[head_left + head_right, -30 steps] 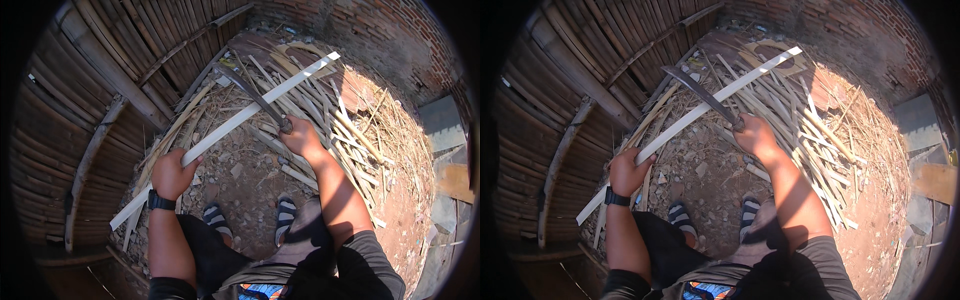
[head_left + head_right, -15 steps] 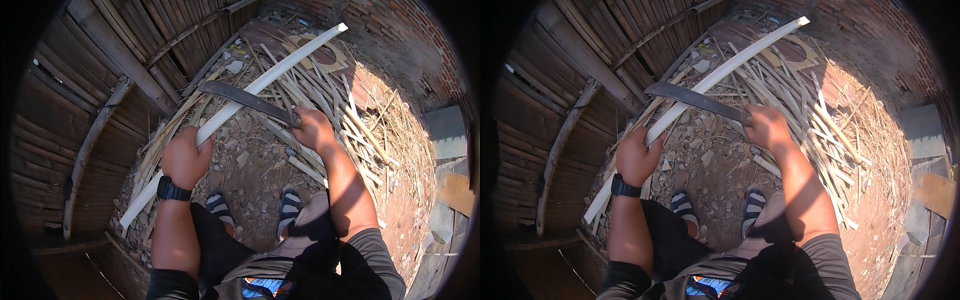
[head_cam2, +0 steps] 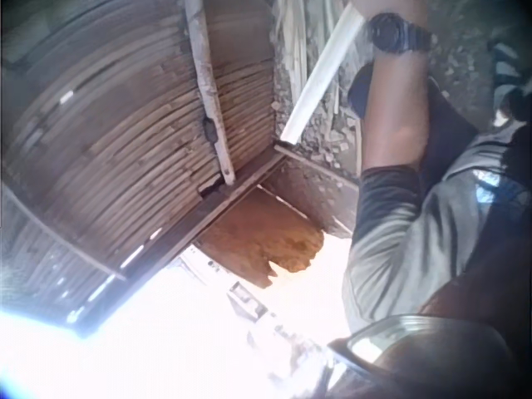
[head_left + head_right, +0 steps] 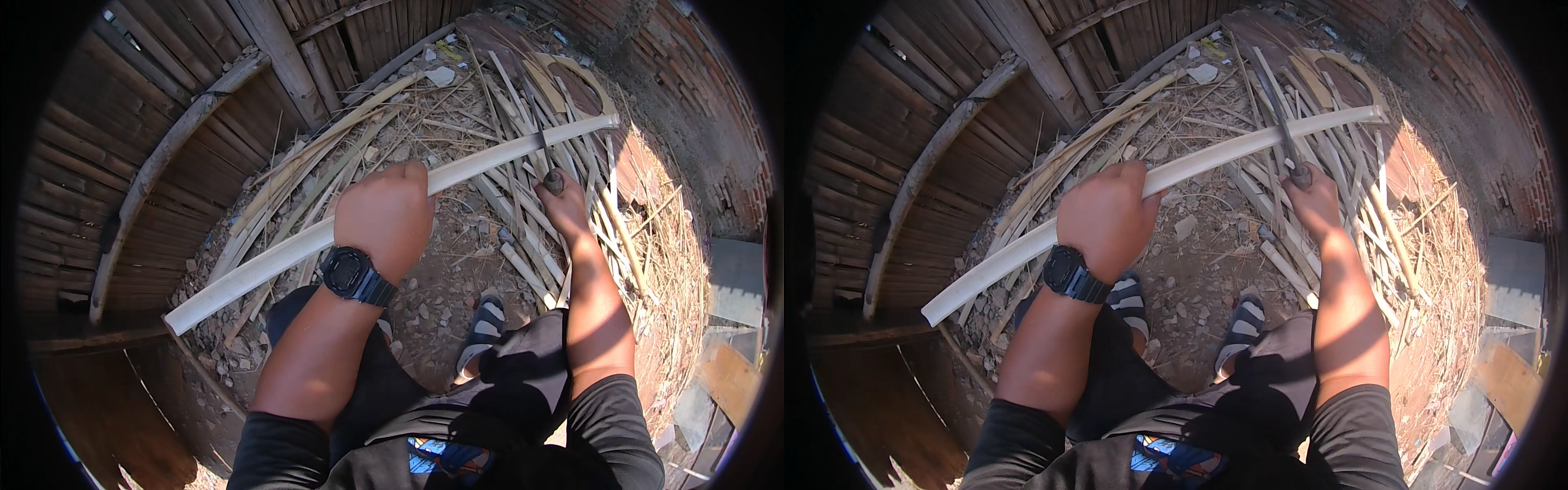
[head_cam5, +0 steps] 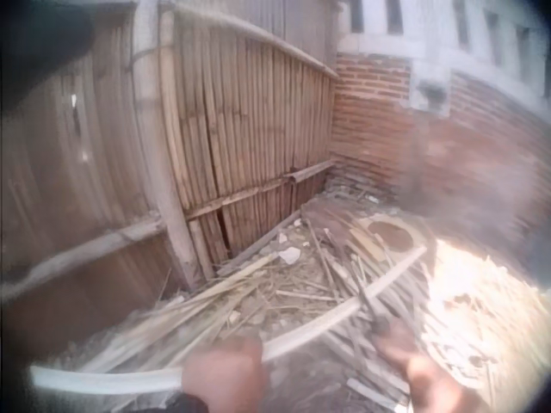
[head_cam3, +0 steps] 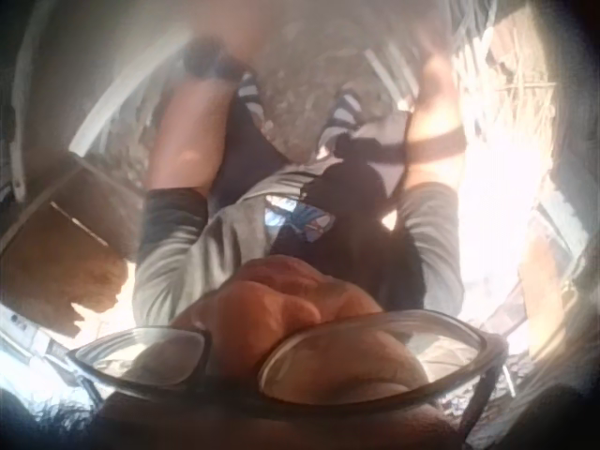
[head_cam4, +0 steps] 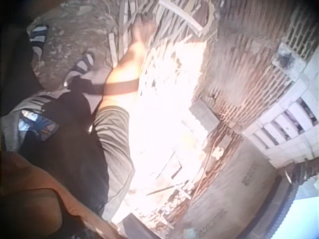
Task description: The person sits on the ground and uses a knife to shave and split a piece of bamboo. They hold the bamboo with one hand and use the knife to remove strips of material, occasionally adjusting the bamboo's position.
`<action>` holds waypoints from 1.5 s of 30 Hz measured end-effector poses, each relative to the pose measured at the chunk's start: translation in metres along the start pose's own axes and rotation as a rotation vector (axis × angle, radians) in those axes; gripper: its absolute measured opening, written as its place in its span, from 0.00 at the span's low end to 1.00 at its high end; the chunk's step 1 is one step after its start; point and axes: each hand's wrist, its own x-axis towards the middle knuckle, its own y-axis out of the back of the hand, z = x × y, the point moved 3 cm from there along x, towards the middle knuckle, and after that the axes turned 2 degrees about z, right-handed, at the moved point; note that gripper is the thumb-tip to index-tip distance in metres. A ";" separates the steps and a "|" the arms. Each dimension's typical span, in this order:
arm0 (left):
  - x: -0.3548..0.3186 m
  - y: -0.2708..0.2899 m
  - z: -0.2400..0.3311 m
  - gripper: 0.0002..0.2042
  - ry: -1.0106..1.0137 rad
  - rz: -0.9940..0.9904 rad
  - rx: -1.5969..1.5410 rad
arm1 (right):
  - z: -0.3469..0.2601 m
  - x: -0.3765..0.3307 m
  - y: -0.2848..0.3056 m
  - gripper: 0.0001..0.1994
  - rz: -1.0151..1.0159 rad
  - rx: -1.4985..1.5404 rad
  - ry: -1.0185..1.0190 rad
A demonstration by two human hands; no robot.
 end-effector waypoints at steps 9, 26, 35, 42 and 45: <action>-0.004 0.002 -0.011 0.12 0.014 0.023 0.022 | -0.031 -0.016 -0.008 0.15 -0.102 -0.228 0.431; -0.001 0.004 -0.017 0.14 0.068 -0.021 -0.101 | 0.002 0.000 0.012 0.10 0.123 0.180 0.059; 0.007 0.004 -0.046 0.17 0.098 -0.145 -0.176 | -0.052 -0.030 -0.011 0.16 -0.236 -0.130 0.396; 0.007 -0.005 -0.036 0.17 0.073 -0.116 -0.116 | -0.002 -0.005 -0.001 0.21 -0.089 -0.090 0.177; 0.006 -0.003 -0.035 0.18 0.097 -0.158 -0.173 | -0.060 -0.036 -0.004 0.19 -0.372 -0.238 0.449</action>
